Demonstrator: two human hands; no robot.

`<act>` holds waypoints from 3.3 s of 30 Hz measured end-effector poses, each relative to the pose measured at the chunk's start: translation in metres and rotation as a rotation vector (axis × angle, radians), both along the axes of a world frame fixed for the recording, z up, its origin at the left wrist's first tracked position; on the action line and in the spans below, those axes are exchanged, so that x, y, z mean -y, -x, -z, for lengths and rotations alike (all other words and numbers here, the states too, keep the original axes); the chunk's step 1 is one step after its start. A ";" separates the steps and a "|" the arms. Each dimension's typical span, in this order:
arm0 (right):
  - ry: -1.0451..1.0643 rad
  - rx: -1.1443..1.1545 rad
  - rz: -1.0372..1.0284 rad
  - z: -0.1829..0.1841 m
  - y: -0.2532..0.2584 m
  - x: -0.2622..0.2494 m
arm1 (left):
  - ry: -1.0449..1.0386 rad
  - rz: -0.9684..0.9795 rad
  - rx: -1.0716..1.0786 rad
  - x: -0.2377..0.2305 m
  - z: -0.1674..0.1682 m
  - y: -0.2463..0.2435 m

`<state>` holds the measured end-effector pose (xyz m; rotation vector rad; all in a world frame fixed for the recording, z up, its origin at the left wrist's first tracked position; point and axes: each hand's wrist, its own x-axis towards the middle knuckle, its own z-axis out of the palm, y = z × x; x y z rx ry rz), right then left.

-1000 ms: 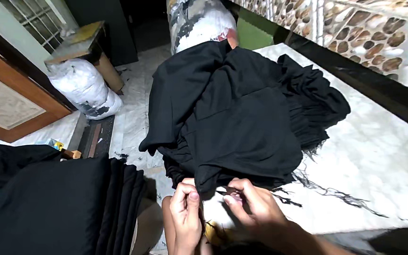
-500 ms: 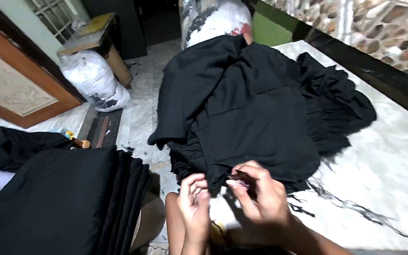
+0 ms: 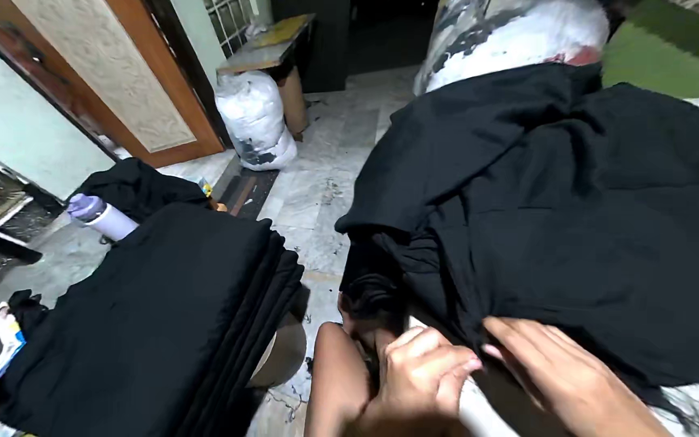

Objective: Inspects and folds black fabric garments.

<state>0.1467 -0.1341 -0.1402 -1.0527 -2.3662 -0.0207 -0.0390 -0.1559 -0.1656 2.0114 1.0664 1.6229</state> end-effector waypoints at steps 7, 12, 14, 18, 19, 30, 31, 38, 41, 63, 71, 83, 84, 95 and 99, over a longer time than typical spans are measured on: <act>-0.103 -0.101 0.019 0.013 0.001 -0.001 | -0.024 0.002 -0.029 0.001 0.006 0.005; -0.128 -0.135 0.024 0.013 -0.002 -0.004 | -0.016 0.094 0.032 0.001 0.013 0.002; -0.095 -0.128 -0.012 0.013 -0.003 -0.003 | -0.008 0.103 0.052 0.002 0.014 0.002; -0.033 -0.155 -0.052 0.010 -0.009 0.005 | 0.239 0.206 0.267 0.008 0.012 0.006; -0.016 -0.176 -0.048 0.008 -0.012 0.008 | 0.319 0.297 0.327 0.009 0.014 0.008; 0.076 -0.413 0.144 0.015 -0.005 0.023 | 0.418 0.397 1.141 -0.004 0.024 -0.034; 0.081 -0.431 0.161 0.016 -0.003 0.024 | 0.402 0.338 1.092 -0.007 0.021 -0.036; 0.084 -0.478 0.173 0.022 0.006 0.023 | 0.187 0.075 0.802 -0.016 0.025 -0.039; 0.032 -0.436 0.161 0.024 0.010 0.022 | 0.211 0.188 0.739 -0.005 0.019 -0.033; -0.101 -0.260 0.113 0.014 -0.009 0.020 | 0.015 0.132 0.274 0.026 0.016 0.001; -0.160 -0.139 0.123 0.012 0.004 0.016 | -0.001 0.286 0.222 0.027 0.009 -0.005; -0.150 -0.570 0.077 0.003 -0.010 0.040 | 0.208 0.580 0.254 -0.075 -0.077 0.014; -0.167 -0.575 0.113 0.006 -0.017 0.041 | 0.203 0.452 0.413 -0.093 -0.077 0.023; -0.215 -0.199 0.334 0.040 -0.071 0.007 | -0.117 -0.018 -0.048 -0.057 -0.012 -0.037; -0.373 -0.257 0.181 0.007 -0.058 0.023 | -0.295 0.027 -0.212 -0.039 -0.009 -0.068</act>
